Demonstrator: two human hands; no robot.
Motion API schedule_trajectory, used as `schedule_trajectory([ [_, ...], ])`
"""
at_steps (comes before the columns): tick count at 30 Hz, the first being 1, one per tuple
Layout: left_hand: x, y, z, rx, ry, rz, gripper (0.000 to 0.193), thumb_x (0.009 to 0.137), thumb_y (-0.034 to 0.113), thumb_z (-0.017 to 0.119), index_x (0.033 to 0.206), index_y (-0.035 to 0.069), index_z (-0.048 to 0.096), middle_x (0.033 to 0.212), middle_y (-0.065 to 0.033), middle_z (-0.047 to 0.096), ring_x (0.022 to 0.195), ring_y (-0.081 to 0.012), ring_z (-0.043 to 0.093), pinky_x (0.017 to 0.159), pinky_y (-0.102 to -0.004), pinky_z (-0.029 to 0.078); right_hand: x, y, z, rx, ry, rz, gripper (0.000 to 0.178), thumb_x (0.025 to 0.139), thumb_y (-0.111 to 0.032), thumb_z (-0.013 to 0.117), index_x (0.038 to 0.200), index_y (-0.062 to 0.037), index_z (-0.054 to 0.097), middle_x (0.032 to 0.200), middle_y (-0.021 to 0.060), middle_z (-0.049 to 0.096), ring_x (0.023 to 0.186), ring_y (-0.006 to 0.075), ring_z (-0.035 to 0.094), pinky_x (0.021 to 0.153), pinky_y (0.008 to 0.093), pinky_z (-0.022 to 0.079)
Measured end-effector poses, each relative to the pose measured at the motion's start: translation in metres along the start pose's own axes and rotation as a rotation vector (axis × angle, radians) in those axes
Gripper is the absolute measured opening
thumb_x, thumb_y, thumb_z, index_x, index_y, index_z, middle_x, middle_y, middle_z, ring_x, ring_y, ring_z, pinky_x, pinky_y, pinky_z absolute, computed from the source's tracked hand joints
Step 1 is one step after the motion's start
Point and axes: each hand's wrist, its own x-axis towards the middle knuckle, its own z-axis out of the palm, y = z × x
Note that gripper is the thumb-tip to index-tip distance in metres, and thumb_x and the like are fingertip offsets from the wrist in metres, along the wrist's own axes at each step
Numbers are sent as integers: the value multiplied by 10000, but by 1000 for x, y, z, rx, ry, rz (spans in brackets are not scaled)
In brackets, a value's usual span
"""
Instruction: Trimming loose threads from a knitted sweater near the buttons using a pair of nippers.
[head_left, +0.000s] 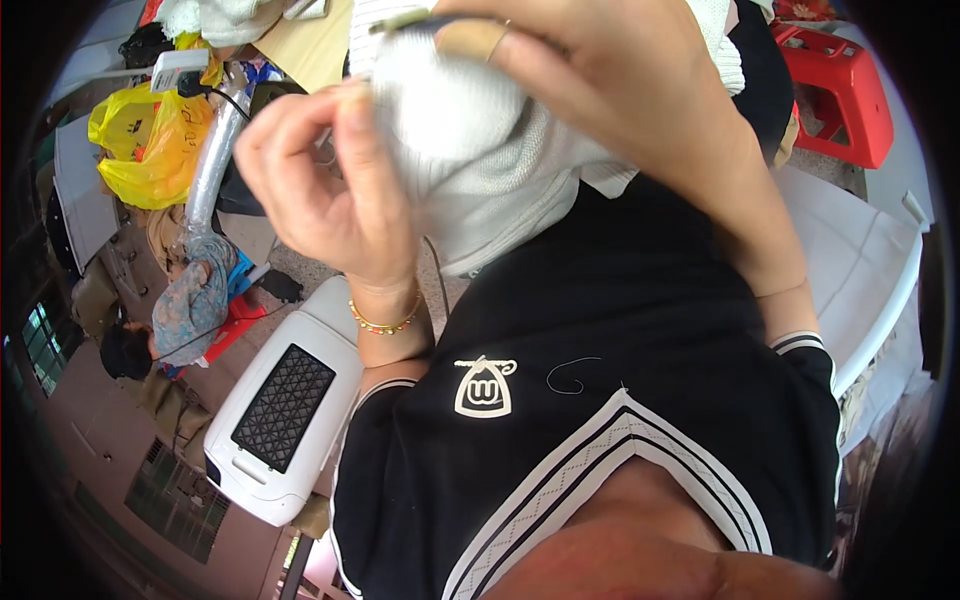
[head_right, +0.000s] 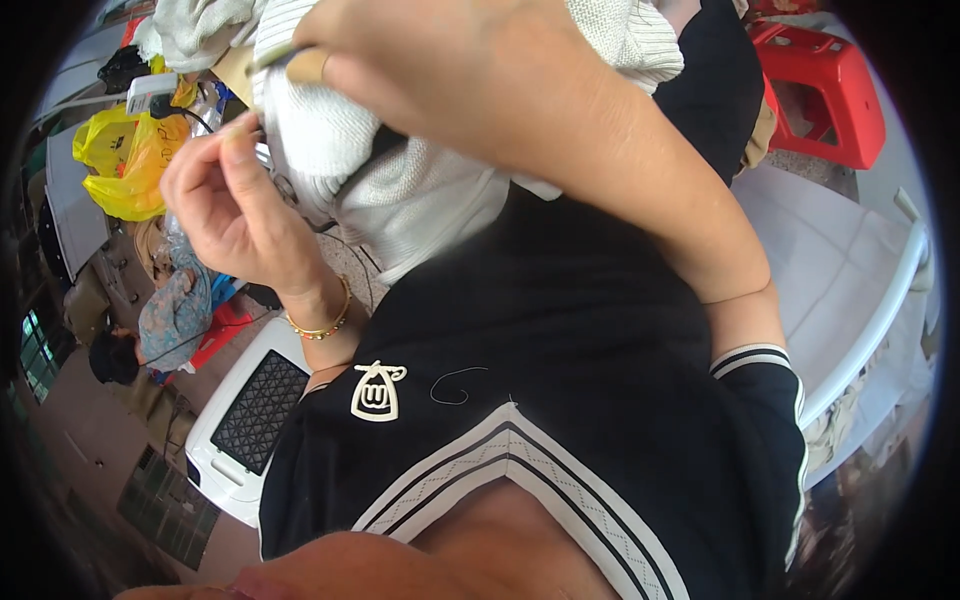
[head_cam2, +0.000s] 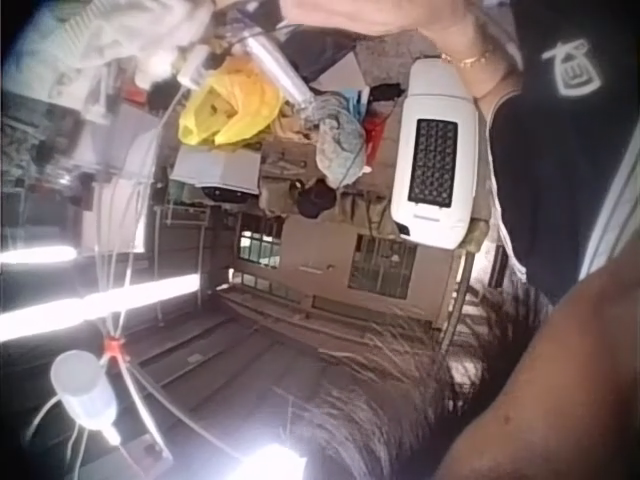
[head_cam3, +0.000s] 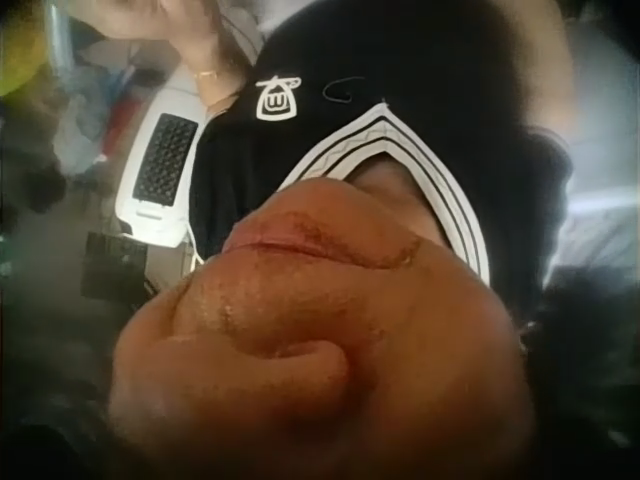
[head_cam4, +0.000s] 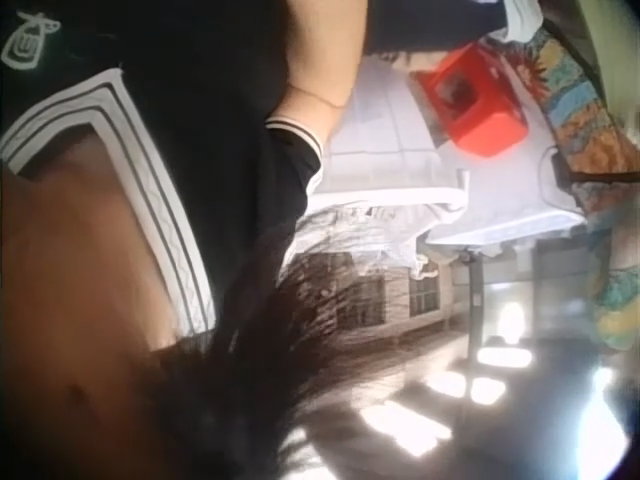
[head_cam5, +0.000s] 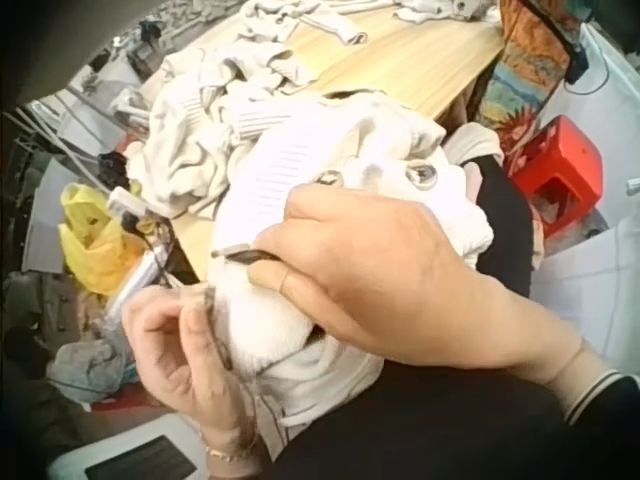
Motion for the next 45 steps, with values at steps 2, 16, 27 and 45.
schedule_trajectory([
  [2,4,-11,-19,39,-16,-36,96,972,33,620,1051,-22,619,1036,-80,592,897,-140,596,816,-256,489,1,7,-1,45,6,20,204,896,-184,694,999,-9,684,843,124,586,761,302,623,653,369,503],
  [16,-27,-17,-48,-33,-165,-201,213,1002,48,546,1165,-33,657,1158,-108,598,969,-136,603,851,-255,508,-10,57,-4,-33,91,157,264,878,-75,710,1098,67,677,861,117,613,772,198,583,694,286,444],
  [27,-17,-13,-19,-79,-179,-99,240,931,36,665,1167,8,691,1027,-55,652,791,-86,558,699,-218,458,-15,80,-7,-46,143,74,289,870,-37,718,1149,27,683,915,112,643,849,210,614,764,283,463],
  [45,-10,-1,-14,-331,-239,-336,274,953,-3,645,1224,-28,667,1032,-30,631,930,-68,577,836,-199,465,-26,39,40,-125,132,-359,570,572,-63,746,1128,-188,743,697,-8,544,602,167,582,502,312,467],
])
